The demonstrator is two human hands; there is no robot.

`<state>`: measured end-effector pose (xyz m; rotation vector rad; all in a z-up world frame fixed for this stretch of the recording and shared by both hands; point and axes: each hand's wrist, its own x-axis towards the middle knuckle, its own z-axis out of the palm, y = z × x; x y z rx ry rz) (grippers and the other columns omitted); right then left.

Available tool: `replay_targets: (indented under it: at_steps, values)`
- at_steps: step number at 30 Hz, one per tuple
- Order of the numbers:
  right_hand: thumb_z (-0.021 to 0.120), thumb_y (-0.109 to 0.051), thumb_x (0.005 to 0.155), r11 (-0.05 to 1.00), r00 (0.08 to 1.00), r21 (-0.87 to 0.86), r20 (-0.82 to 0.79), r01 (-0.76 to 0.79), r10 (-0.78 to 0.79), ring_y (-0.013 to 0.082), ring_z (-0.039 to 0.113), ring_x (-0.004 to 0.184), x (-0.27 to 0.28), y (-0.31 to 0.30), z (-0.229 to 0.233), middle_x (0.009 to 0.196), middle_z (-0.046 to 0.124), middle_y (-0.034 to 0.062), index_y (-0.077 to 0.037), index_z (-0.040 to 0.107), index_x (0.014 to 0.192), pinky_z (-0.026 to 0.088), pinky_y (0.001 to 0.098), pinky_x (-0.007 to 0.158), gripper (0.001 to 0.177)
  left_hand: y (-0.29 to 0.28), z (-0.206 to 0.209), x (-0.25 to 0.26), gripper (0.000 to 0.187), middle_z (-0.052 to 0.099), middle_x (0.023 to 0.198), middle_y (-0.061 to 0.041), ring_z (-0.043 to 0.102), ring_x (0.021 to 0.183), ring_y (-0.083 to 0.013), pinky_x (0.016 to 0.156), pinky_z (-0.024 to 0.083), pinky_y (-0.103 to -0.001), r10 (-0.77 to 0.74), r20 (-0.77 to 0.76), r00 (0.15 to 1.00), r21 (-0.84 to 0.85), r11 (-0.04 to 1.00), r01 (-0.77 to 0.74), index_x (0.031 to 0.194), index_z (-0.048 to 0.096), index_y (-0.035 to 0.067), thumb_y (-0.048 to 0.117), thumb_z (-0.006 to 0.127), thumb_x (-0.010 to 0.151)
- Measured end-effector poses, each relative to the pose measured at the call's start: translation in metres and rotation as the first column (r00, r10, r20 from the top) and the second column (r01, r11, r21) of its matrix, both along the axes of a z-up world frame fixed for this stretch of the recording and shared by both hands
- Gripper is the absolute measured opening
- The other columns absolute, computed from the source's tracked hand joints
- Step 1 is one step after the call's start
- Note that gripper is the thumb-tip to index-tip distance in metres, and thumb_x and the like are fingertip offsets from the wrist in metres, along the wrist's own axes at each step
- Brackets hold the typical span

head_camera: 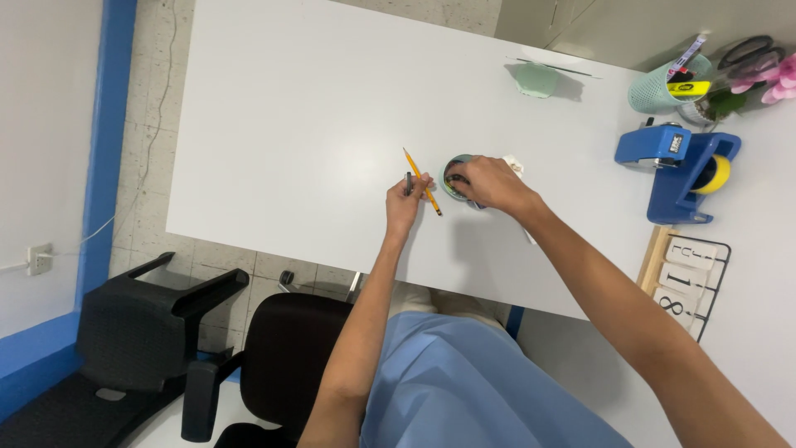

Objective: The person is seen organizing the items on the table into the cup.

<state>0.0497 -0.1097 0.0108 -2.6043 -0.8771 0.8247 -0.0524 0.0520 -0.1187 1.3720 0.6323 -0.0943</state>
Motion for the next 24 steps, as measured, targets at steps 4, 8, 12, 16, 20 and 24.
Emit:
replay_targets:
  at_steps: [4, 8, 12, 16, 20, 24]
  values:
    - [0.067, -0.026, 0.092, 0.997, 0.998, -0.068, -0.046, -0.035, 0.032, 0.0329, 0.073, 0.081, 0.005, 0.005, -0.005, 0.09, 0.077, 0.0135, -0.015, 0.076, 0.116, 0.058, 0.0451, 0.078, 0.028, 0.004, 0.006, 0.002, 0.036, 0.079, 0.09, -0.008, 0.062, 0.073, -0.0113, 0.074, 0.054, -0.026, 0.007, -0.029, 1.0, -0.053, 0.999, -0.009, 0.094, 0.077, -0.003, 0.033, 0.074, 0.094]
    - [0.065, -0.022, 0.091, 0.989, 0.995, -0.124, -0.068, -0.08, 0.072, 0.0343, 0.071, 0.078, 0.005, 0.011, -0.005, 0.09, 0.075, 0.0143, -0.012, 0.075, 0.105, 0.057, 0.0466, 0.074, 0.02, 0.007, 0.006, 0.001, 0.035, 0.079, 0.09, -0.01, 0.068, 0.08, -0.0124, 0.079, 0.055, -0.027, 0.013, -0.057, 0.998, -0.06, 0.998, -0.016, 0.093, 0.078, -0.002, 0.032, 0.074, 0.094]
    - [0.063, -0.016, 0.089, 0.978, 0.979, -0.089, 0.057, -0.188, 0.194, 0.0346, 0.069, 0.082, 0.003, 0.008, -0.034, 0.089, 0.073, 0.0141, -0.006, 0.071, 0.09, 0.056, 0.0475, 0.074, 0.013, 0.009, -0.004, -0.003, 0.034, 0.08, 0.092, -0.01, 0.074, 0.089, -0.0145, 0.084, 0.056, -0.026, 0.029, -0.065, 0.997, -0.076, 0.997, -0.034, 0.095, 0.076, -0.002, 0.032, 0.074, 0.095]
    - [0.062, -0.015, 0.091, 0.971, 0.976, -0.135, 0.069, -0.197, 0.208, 0.0334, 0.069, 0.084, 0.003, 0.01, -0.03, 0.09, 0.073, 0.0134, -0.006, 0.071, 0.09, 0.056, 0.047, 0.076, 0.013, 0.012, 0.003, -0.004, 0.033, 0.078, 0.091, -0.012, 0.077, 0.084, -0.0194, 0.073, 0.062, -0.025, 0.023, 0.001, 1.0, -0.245, 0.969, -0.022, 0.1, 0.073, -0.001, 0.032, 0.073, 0.097]
    - [0.067, -0.019, 0.087, 0.978, 0.985, -0.119, -0.05, -0.168, 0.163, 0.0334, 0.069, 0.083, 0.005, 0.014, -0.002, 0.084, 0.074, 0.0141, -0.007, 0.071, 0.091, 0.056, 0.0462, 0.075, 0.014, 0.019, 0.037, -0.003, 0.031, 0.077, 0.094, -0.008, 0.077, 0.086, -0.0134, 0.045, 0.034, -0.019, 0.008, -0.133, 0.991, -0.273, 0.961, -0.044, 0.101, 0.068, 0.005, 0.035, 0.064, 0.099]
    - [0.071, -0.021, 0.081, 0.99, 0.987, -0.064, -0.109, -0.125, 0.118, 0.032, 0.072, 0.084, 0.009, 0.009, 0.01, 0.09, 0.077, 0.008, -0.011, 0.076, 0.105, 0.057, 0.0445, 0.077, 0.026, 0.021, 0.037, 0.001, 0.03, 0.077, 0.096, -0.009, 0.078, 0.088, -0.0135, 0.045, 0.034, -0.019, 0.034, -0.089, 0.995, -0.302, 0.951, -0.06, 0.101, 0.067, 0.005, 0.035, 0.064, 0.1]
